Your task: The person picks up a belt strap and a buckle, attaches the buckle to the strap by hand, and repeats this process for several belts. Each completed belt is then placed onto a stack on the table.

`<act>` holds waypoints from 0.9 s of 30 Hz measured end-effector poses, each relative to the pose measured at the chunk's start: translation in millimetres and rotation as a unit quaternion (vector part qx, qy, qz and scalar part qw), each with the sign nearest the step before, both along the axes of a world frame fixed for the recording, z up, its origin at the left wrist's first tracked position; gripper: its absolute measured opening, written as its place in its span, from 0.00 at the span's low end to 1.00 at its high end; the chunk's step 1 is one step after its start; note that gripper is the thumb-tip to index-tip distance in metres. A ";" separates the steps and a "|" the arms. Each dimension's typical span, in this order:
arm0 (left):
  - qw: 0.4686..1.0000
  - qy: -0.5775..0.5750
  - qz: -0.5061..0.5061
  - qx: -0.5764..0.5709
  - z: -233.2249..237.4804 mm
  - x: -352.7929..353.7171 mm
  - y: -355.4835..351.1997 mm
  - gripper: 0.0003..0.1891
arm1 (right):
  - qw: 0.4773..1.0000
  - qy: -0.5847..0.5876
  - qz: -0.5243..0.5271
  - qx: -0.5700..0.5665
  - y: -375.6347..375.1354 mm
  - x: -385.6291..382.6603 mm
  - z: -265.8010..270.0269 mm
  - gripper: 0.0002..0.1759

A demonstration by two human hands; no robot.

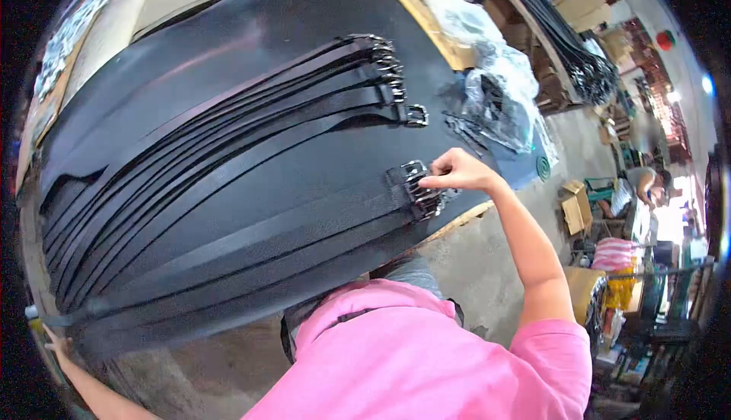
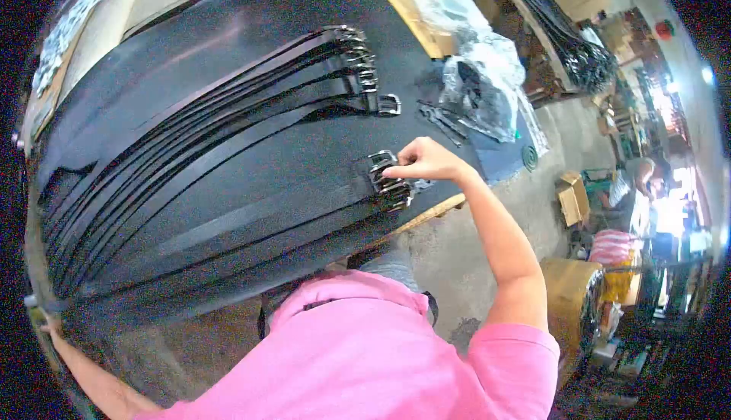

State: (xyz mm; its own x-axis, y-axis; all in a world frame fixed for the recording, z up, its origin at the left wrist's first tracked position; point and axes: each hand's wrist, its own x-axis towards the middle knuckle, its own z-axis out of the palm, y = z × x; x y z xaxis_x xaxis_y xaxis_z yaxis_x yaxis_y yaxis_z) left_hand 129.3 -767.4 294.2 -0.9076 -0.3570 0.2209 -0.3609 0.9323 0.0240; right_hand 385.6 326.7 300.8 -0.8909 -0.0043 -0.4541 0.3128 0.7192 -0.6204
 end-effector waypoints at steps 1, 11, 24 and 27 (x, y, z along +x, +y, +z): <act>1.000 0.000 0.000 -0.011 -10.3 -1.6 4.3 0.37 | 1.000 -0.005 -0.007 0.001 4.0 1.0 -5.3 0.29; 0.925 0.178 -0.322 -0.093 -37.9 -52.6 232.7 0.43 | 0.983 0.170 -0.063 0.007 34.1 23.2 -6.5 0.20; 0.636 -0.071 -0.717 0.277 22.9 42.0 828.0 0.12 | 0.916 0.242 -0.270 0.170 132.2 31.4 -67.1 0.12; 0.619 -0.011 -0.730 0.289 -11.1 46.4 903.7 0.08 | 0.911 0.256 -0.290 0.146 135.0 37.7 -64.0 0.11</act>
